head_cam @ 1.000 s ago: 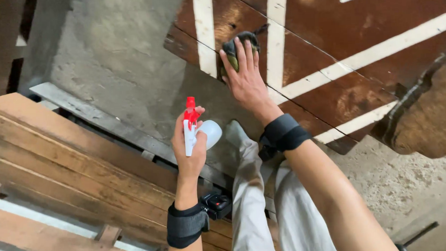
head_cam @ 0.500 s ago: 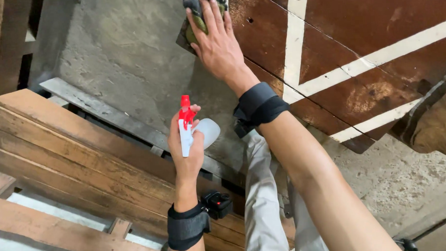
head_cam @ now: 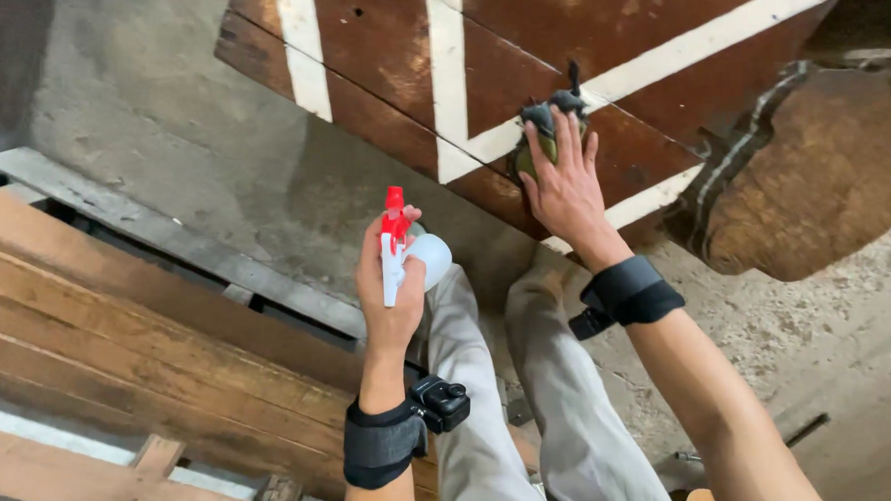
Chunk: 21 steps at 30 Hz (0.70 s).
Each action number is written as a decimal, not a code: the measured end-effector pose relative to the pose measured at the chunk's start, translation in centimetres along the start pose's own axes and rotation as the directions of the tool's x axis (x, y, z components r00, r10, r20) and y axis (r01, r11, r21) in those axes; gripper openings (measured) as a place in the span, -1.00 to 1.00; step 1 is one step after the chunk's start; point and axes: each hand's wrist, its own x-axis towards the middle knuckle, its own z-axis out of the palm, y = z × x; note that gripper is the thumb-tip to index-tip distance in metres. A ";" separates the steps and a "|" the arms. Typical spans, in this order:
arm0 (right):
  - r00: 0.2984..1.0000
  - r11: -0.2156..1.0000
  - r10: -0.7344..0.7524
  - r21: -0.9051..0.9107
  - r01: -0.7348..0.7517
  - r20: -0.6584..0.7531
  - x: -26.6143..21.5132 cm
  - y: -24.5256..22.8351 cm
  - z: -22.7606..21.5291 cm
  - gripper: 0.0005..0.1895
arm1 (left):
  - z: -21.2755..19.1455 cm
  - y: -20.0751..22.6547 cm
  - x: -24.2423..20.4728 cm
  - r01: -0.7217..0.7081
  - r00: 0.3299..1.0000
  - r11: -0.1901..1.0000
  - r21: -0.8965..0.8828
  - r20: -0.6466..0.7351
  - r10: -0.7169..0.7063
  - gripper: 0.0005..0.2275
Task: The person sprays a liquid from a white spray bottle onto a patterned wooden table and wipes it with a cloth. They then move to a wooden bench against a wall and continue spraying and wiping the surface. The person works methodically across the furniture surfaces.
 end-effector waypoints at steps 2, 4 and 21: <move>0.999 0.999 0.044 -0.022 -0.044 0.007 -3.6 3.5 -0.8 -0.29 | 2.9 0.2 -0.9 0.006 1.000 0.999 -0.039 0.026 -0.005 -0.53; 0.997 0.996 0.081 -0.037 -0.081 0.016 -6.7 6.6 -1.1 -0.27 | 5.2 0.6 -1.6 0.016 0.999 0.997 -0.073 0.043 -0.013 -0.52; 0.969 0.985 0.163 0.079 -0.151 -0.185 3.2 2.6 0.4 -0.26 | 0.2 1.3 5.1 -0.009 0.998 0.995 -0.096 0.055 0.014 -0.56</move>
